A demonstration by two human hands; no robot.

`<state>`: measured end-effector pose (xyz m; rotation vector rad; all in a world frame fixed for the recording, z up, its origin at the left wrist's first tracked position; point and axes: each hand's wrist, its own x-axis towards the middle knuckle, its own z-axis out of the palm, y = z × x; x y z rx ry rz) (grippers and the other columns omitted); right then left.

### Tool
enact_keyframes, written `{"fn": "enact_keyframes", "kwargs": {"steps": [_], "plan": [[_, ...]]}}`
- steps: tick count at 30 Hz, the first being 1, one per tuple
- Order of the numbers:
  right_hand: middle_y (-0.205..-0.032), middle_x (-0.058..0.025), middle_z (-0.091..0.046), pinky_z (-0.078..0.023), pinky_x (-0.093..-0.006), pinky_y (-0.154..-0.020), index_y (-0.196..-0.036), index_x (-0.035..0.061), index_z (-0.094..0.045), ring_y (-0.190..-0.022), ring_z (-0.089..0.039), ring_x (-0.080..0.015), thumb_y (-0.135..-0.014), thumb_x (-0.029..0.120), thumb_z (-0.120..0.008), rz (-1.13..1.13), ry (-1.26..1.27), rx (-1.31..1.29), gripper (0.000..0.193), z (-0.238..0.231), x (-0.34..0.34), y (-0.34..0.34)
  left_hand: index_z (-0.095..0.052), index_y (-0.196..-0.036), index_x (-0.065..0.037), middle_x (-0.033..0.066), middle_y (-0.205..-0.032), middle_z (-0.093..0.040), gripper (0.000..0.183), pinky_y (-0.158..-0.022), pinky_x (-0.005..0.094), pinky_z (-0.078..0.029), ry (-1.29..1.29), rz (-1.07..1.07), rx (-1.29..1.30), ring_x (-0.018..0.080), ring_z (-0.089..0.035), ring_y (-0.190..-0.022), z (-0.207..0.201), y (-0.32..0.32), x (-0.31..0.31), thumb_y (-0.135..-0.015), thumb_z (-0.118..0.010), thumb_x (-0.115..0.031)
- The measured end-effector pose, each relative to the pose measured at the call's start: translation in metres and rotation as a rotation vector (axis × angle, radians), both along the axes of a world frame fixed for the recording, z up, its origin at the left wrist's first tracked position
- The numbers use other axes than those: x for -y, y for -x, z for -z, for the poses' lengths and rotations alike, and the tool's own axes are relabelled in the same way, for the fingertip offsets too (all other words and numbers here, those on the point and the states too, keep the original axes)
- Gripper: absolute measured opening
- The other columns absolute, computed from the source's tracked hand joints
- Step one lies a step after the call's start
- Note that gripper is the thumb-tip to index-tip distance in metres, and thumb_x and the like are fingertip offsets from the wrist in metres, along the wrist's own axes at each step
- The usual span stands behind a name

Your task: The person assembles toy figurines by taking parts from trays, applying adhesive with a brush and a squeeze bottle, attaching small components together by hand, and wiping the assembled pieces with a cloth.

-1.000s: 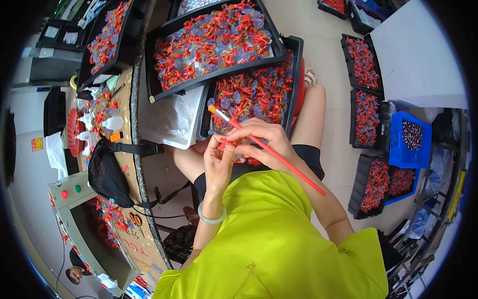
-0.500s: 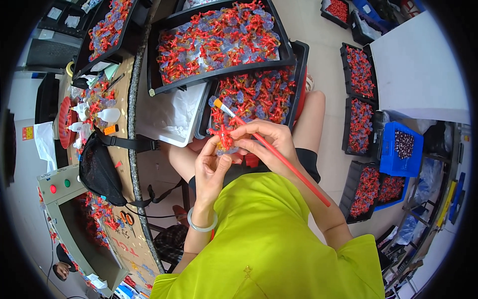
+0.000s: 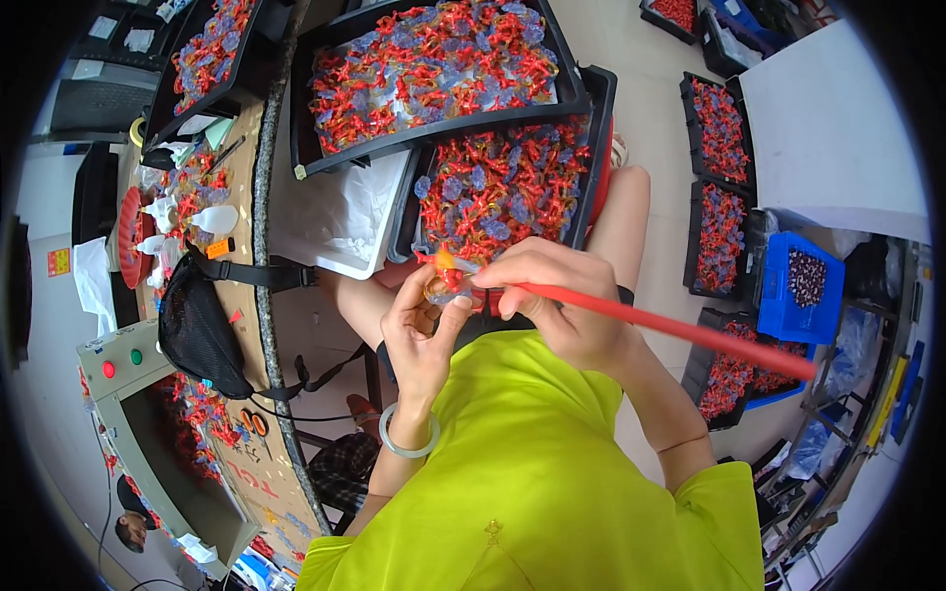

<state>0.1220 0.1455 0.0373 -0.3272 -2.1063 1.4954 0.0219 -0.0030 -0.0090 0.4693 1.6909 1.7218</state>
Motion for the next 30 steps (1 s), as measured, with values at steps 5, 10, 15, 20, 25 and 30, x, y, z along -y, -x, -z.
{"fn": "enact_keyframes", "kwargs": {"steps": [5,10,15,20,25,30], "plan": [[-0.073,-0.0100,-0.064,-0.047,-0.0265,-0.056,-0.085,-0.0018,-0.065,-0.060,-0.060,-0.0169,-0.090,0.011,-0.058,0.047,0.020,-0.045,0.016,-0.002,-0.006,0.001,-0.056,-0.114,0.007,0.0091,-0.094,-0.065,0.034,-0.073,0.0260,-0.051,0.131,0.057,-0.215,0.0120,-0.062,-0.084,-0.009,0.003,0.000,-0.082,-0.066,-0.001],[-0.078,-0.0089,-0.065,-0.046,-0.0249,-0.057,-0.085,-0.0030,-0.065,-0.062,-0.059,-0.0120,-0.090,0.007,-0.059,0.164,-0.033,0.012,0.013,0.008,-0.025,0.015,-0.056,-0.113,0.005,0.0070,-0.090,-0.063,0.033,-0.069,0.0248,-0.049,0.059,0.155,0.071,0.0103,-0.060,-0.080,-0.008,0.003,0.005,-0.082,-0.064,-0.001],[-0.087,-0.0100,-0.067,-0.051,-0.0236,-0.067,-0.088,-0.0040,-0.065,-0.078,-0.064,-0.0124,-0.087,0.002,-0.061,0.094,0.278,0.012,0.007,0.011,-0.011,0.018,-0.051,-0.120,0.007,0.0082,-0.101,-0.061,0.036,-0.076,0.0253,-0.049,-0.094,0.119,0.221,0.0120,-0.060,-0.087,-0.009,0.000,0.008,-0.086,-0.060,0.000],[-0.089,-0.0117,-0.066,-0.055,-0.0241,-0.065,-0.077,-0.0046,-0.060,-0.076,-0.064,-0.0107,-0.078,-0.011,-0.066,0.126,0.656,0.013,0.009,0.028,0.022,0.011,-0.047,-0.125,0.007,0.0105,-0.109,-0.059,0.036,-0.084,0.0282,-0.049,-0.058,0.134,-0.032,0.0146,-0.061,-0.094,-0.009,0.002,-0.001,-0.093,-0.056,-0.008],[-0.086,-0.0130,-0.064,-0.057,-0.0243,-0.057,-0.073,-0.0035,-0.056,-0.076,-0.065,-0.0134,-0.077,-0.014,-0.065,0.084,0.366,-0.083,0.014,0.038,0.021,0.013,-0.047,-0.125,0.006,0.0144,-0.114,-0.060,0.050,-0.088,0.0358,-0.051,-0.340,0.177,0.507,0.0208,-0.063,-0.098,-0.002,0.014,0.000,-0.098,-0.046,-0.035],[-0.086,-0.0131,-0.064,-0.059,-0.0265,-0.062,-0.072,-0.0036,-0.052,-0.090,-0.067,-0.0202,-0.078,-0.015,-0.062,0.042,0.430,-0.108,0.017,0.040,0.016,0.012,-0.049,-0.124,0.010,0.0181,-0.120,-0.058,0.050,-0.091,0.0390,-0.051,-0.290,0.183,0.498,0.0260,-0.063,-0.100,-0.001,0.014,0.003,-0.099,-0.043,-0.033]]}}
